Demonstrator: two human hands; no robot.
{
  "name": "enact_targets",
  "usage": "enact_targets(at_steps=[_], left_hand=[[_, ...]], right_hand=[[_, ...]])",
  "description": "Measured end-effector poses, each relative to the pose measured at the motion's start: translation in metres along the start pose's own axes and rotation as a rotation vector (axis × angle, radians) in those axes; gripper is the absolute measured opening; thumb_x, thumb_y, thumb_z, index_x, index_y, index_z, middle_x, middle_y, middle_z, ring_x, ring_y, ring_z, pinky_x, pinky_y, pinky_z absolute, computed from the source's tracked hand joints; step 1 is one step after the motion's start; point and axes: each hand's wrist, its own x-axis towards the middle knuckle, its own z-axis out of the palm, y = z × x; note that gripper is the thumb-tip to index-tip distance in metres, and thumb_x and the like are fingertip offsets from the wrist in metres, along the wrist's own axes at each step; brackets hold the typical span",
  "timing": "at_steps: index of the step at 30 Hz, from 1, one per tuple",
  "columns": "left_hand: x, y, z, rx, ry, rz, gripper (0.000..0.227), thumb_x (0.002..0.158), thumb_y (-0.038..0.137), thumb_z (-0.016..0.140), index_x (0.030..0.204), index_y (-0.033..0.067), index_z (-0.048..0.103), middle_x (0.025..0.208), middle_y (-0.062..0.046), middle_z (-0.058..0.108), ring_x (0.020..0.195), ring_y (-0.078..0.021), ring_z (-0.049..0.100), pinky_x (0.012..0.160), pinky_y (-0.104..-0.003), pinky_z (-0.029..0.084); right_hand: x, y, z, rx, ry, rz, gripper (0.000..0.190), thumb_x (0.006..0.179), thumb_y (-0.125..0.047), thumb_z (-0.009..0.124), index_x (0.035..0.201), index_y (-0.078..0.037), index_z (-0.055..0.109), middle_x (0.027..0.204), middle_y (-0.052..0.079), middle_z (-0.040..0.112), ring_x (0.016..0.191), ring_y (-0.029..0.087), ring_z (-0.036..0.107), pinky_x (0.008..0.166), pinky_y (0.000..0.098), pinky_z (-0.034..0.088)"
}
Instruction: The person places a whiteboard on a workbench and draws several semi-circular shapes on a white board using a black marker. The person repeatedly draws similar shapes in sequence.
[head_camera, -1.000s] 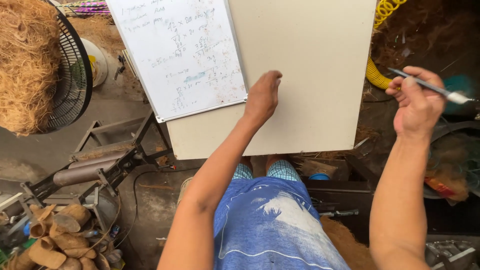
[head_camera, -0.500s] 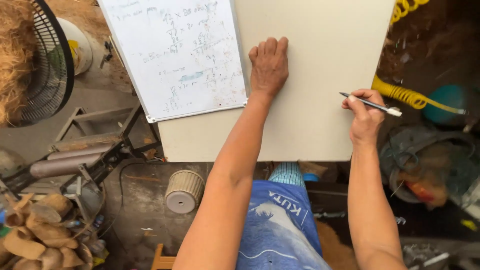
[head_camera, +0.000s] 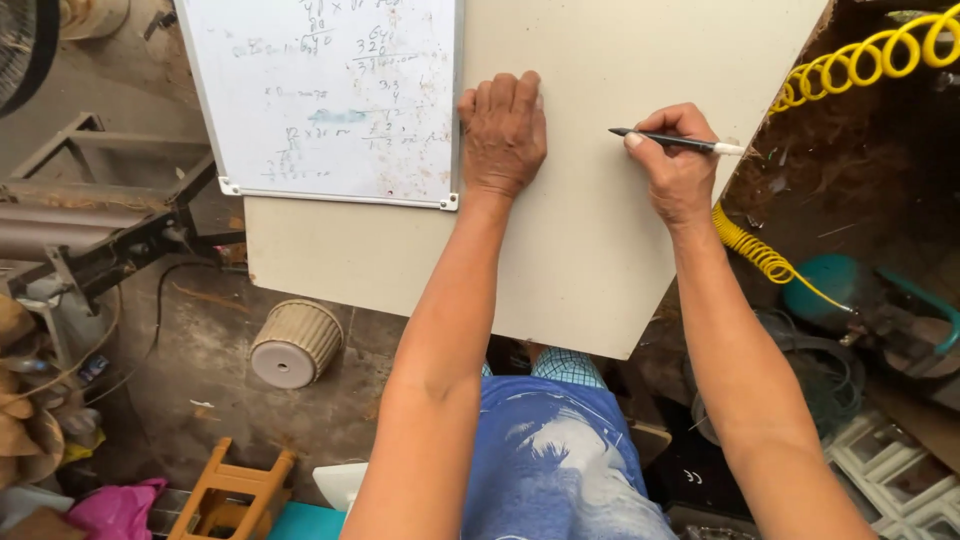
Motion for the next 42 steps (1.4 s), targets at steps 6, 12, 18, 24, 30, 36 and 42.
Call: enact_targets(at_steps=[6, 12, 18, 24, 30, 36, 42], left_hand=[[-0.001, -0.003, 0.005, 0.027, 0.035, -0.056, 0.029, 0.086, 0.008, 0.061, 0.113, 0.013, 0.054, 0.085, -0.001, 0.045, 0.075, -0.0214, 0.043, 0.078, -0.036, 0.035], [-0.001, -0.003, 0.005, 0.057, 0.06, -0.039, 0.031, 0.085, 0.005, 0.061, 0.114, 0.0131, 0.053, 0.083, 0.0, 0.046, 0.074, -0.0204, 0.043, 0.077, -0.035, 0.035], [0.003, 0.001, -0.001, 0.111, 0.061, 0.014, 0.022, 0.089, 0.002, 0.054, 0.109, 0.0123, 0.055, 0.081, -0.001, 0.043, 0.072, -0.0212, 0.041, 0.075, -0.035, 0.035], [0.005, 0.001, -0.003, 0.079, 0.05, -0.003, 0.022, 0.089, 0.003, 0.054, 0.109, 0.0125, 0.056, 0.081, -0.002, 0.044, 0.072, -0.023, 0.042, 0.074, -0.035, 0.035], [0.006, 0.002, -0.006, 0.068, 0.06, -0.012, 0.014, 0.096, 0.008, 0.048, 0.108, 0.0122, 0.056, 0.081, -0.002, 0.045, 0.072, -0.0229, 0.043, 0.073, -0.035, 0.035], [0.007, 0.003, -0.007, 0.069, 0.058, -0.002, 0.015, 0.095, 0.008, 0.048, 0.108, 0.0109, 0.056, 0.08, -0.003, 0.044, 0.072, -0.0235, 0.044, 0.072, -0.037, 0.034], [0.007, 0.002, -0.007, 0.053, 0.059, 0.001, 0.015, 0.096, 0.007, 0.049, 0.109, 0.0107, 0.056, 0.08, -0.002, 0.043, 0.071, -0.023, 0.043, 0.071, -0.036, 0.034]], right_hand=[[-0.001, 0.002, 0.004, 0.037, 0.046, -0.041, 0.012, 0.088, -0.01, 0.069, 0.093, -0.006, 0.058, 0.082, 0.005, 0.058, 0.074, 0.015, 0.055, 0.068, 0.0277, 0.047], [-0.001, -0.004, 0.009, 0.107, 0.025, -0.078, 0.011, 0.093, -0.011, 0.064, 0.101, -0.002, 0.063, 0.086, 0.009, 0.064, 0.077, 0.017, 0.062, 0.075, 0.0288, 0.053], [0.018, -0.01, 0.015, 0.031, 0.037, -0.168, 0.014, 0.094, -0.009, 0.069, 0.098, -0.003, 0.058, 0.091, 0.01, 0.062, 0.081, 0.019, 0.059, 0.071, 0.0297, 0.049], [0.047, -0.025, 0.039, 0.019, -0.044, -0.384, 0.011, 0.092, 0.003, 0.067, 0.101, 0.002, 0.06, 0.102, 0.019, 0.065, 0.095, 0.028, 0.065, 0.088, 0.0362, 0.056], [0.067, -0.025, 0.054, -0.023, -0.099, -0.438, 0.009, 0.094, 0.003, 0.069, 0.099, 0.001, 0.061, 0.092, 0.012, 0.066, 0.078, 0.018, 0.061, 0.07, 0.0282, 0.051], [0.07, -0.019, 0.055, -0.056, -0.079, -0.435, 0.007, 0.093, -0.001, 0.072, 0.097, 0.0, 0.065, 0.089, 0.009, 0.063, 0.078, 0.018, 0.056, 0.071, 0.0307, 0.046], [0.071, -0.02, 0.058, -0.19, -0.044, -0.541, 0.007, 0.09, -0.005, 0.074, 0.093, -0.003, 0.068, 0.087, 0.008, 0.065, 0.083, 0.023, 0.055, 0.078, 0.0365, 0.044]])
